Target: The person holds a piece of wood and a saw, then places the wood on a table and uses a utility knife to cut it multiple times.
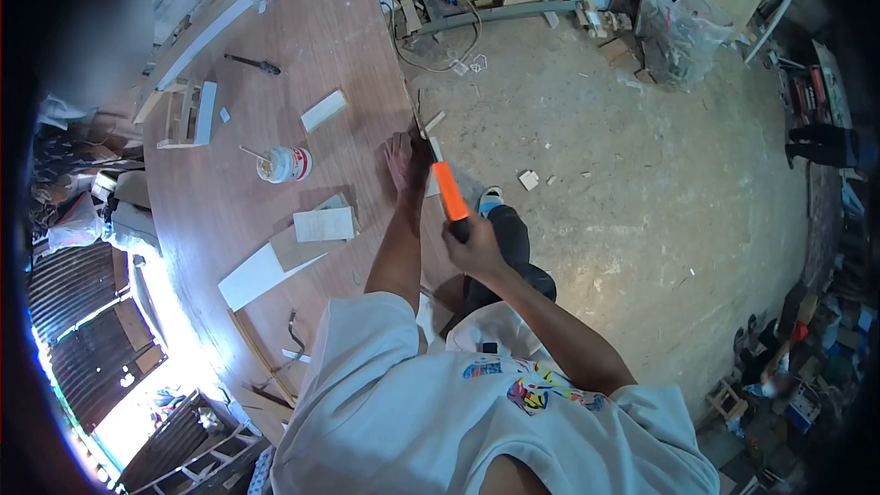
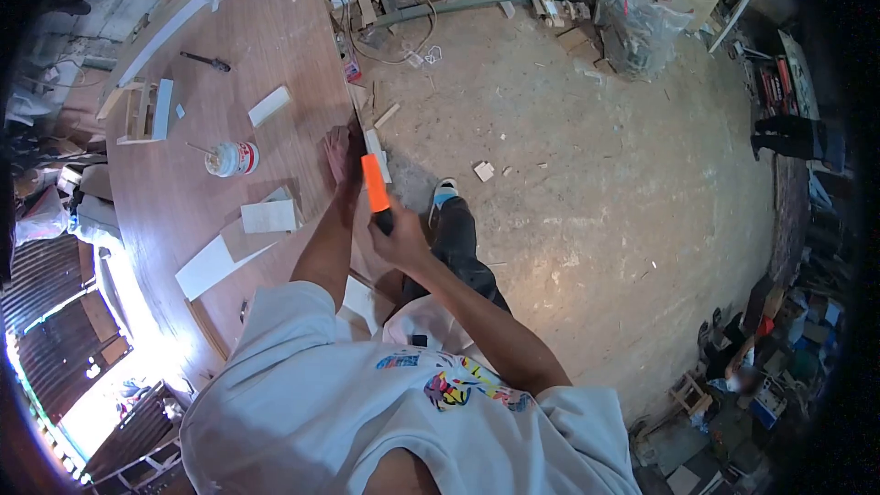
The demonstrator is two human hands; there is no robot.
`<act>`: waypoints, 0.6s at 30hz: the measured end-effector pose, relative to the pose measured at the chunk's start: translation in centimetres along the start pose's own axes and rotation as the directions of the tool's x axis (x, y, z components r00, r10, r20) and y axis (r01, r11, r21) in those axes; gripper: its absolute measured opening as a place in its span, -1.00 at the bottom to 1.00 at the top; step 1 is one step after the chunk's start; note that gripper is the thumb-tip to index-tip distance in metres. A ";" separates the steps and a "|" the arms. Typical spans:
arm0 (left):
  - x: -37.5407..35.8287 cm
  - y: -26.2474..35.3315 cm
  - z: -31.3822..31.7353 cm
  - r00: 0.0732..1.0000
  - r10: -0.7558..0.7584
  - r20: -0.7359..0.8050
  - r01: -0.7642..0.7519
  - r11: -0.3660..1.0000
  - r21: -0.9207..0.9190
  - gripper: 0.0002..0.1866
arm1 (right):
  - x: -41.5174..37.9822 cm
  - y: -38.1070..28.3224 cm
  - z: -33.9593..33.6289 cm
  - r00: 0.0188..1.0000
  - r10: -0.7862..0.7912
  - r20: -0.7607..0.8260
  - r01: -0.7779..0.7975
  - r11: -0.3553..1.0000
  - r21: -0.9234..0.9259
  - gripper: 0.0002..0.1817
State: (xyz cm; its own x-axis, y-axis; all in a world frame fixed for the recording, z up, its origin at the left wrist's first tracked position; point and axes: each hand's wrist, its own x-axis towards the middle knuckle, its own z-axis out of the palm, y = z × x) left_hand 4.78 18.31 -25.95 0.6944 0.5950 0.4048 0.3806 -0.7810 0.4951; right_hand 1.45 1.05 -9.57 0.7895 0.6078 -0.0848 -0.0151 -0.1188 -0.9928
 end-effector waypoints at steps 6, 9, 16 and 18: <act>-0.4 0.4 -0.2 0.995 0.093 0.026 -0.094 0.995 0.040 -0.96 | 1.6 -3.1 -0.9 0.971 0.204 -0.126 -0.211 0.976 -0.045 -0.80; -0.1 0.7 -0.2 0.993 0.114 0.033 -0.114 0.993 -0.002 -0.95 | 2.9 -3.3 -1.6 0.955 0.287 -0.074 -0.286 0.958 0.027 -0.78; -1.1 0.0 0.5 0.996 -0.044 0.076 0.047 0.998 -0.042 -0.90 | 8.8 -7.6 -2.8 0.896 0.426 0.130 -0.445 0.858 0.258 -0.78; -0.7 0.4 0.1 0.999 -0.010 0.047 0.012 0.999 -0.048 -0.87 | 11.5 -8.5 -3.1 0.884 0.443 0.148 -0.467 0.847 0.254 -0.79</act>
State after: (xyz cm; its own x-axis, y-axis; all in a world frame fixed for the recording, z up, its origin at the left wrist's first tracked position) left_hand 4.49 17.56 -26.17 0.7186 0.5929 0.3634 0.3593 -0.7640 0.5359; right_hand 12.55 6.65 -1.89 0.6005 0.6012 -0.5272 -0.5371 -0.1851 -0.8229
